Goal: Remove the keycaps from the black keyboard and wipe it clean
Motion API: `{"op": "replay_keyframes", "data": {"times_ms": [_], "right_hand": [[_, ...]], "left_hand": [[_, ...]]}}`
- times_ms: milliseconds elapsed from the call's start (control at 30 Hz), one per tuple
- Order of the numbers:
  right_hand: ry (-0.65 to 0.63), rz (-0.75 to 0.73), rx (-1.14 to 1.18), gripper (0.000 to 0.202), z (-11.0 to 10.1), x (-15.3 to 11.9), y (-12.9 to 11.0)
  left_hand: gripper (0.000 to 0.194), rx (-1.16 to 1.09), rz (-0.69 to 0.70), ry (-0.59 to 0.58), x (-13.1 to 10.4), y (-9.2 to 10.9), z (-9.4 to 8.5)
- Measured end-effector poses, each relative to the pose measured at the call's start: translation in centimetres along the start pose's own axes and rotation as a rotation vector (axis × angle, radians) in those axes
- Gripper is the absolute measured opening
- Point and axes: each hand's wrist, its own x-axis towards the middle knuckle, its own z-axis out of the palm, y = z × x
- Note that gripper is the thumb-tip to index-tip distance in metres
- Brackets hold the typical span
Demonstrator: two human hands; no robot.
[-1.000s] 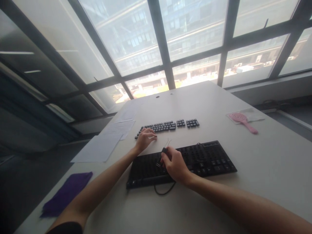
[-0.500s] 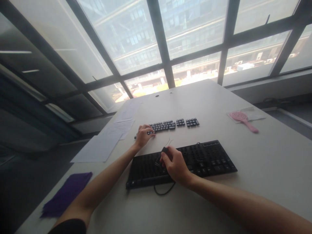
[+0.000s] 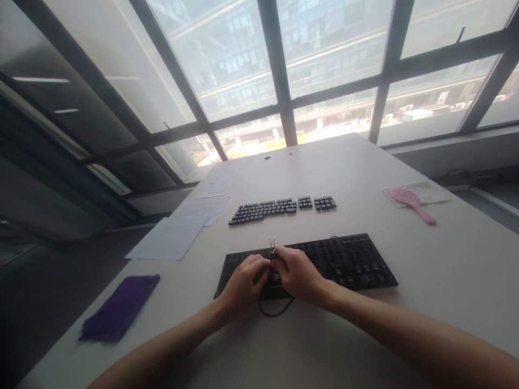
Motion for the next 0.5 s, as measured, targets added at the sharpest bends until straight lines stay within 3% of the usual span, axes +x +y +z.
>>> {"op": "replay_keyframes", "data": {"times_ms": [333,500], "right_hand": [[-0.134,-0.046,-0.108,0.014,-0.3,-0.5,0.3],[-0.212,-0.178,-0.199,0.012,-1.0,-1.0,0.2]], "left_hand": [[0.014,-0.06,-0.009,0.014,0.2,-0.1,0.1],[0.014,-0.127,0.1,-0.09,0.2,0.3,-0.7]]}}
